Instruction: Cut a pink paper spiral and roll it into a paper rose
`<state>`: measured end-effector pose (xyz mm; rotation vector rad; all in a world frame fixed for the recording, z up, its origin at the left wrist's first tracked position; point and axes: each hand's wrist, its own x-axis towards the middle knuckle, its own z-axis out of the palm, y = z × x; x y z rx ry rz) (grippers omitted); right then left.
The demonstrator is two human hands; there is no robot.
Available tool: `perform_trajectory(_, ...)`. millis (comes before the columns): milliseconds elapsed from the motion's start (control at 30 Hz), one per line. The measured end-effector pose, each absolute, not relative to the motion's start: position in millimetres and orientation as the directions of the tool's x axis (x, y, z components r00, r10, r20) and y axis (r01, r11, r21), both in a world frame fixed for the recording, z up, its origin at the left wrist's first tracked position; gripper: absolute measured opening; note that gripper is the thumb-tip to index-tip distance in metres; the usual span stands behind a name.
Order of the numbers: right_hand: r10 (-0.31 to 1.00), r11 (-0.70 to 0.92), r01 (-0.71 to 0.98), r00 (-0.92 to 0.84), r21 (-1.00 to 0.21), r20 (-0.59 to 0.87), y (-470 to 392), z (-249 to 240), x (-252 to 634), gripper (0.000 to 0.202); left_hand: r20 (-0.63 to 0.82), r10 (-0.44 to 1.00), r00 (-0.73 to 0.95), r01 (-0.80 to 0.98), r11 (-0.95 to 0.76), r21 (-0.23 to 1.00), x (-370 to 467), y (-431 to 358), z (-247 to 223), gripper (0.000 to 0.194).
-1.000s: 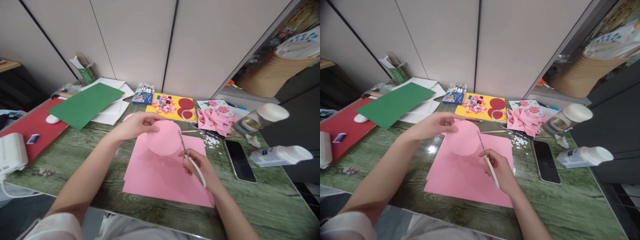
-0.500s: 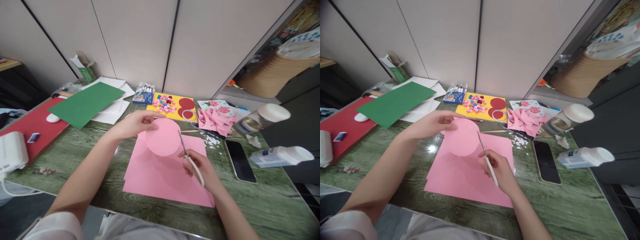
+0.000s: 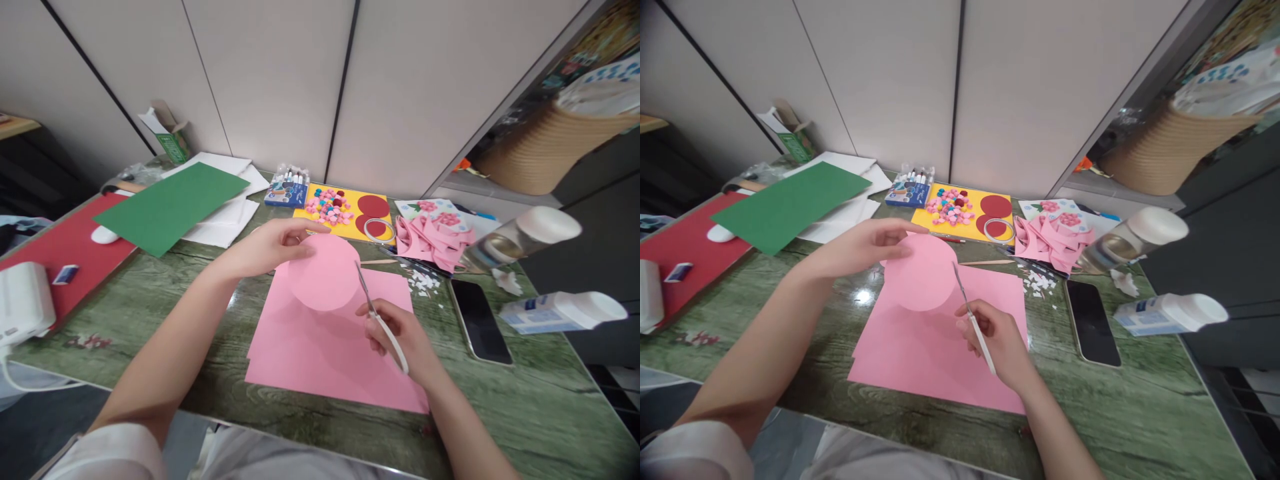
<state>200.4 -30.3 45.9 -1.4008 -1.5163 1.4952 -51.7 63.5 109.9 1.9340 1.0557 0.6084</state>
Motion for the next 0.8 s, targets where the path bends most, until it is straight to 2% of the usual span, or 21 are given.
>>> perform_trajectory(400,0.927,-0.135,0.254,-0.308,-0.958,-0.212,-32.9,47.7,200.7,0.025,-0.009,0.811,0.584,0.380,-0.264,0.887,-46.4,59.4,111.7,0.038)
perform_trajectory(800,0.926,-0.181,0.275,-0.275,-0.944,-0.258,-34.0,46.5,200.3,0.024,0.018,0.818,0.575,0.402,-0.302,0.865,-49.2,59.7,111.9,0.038)
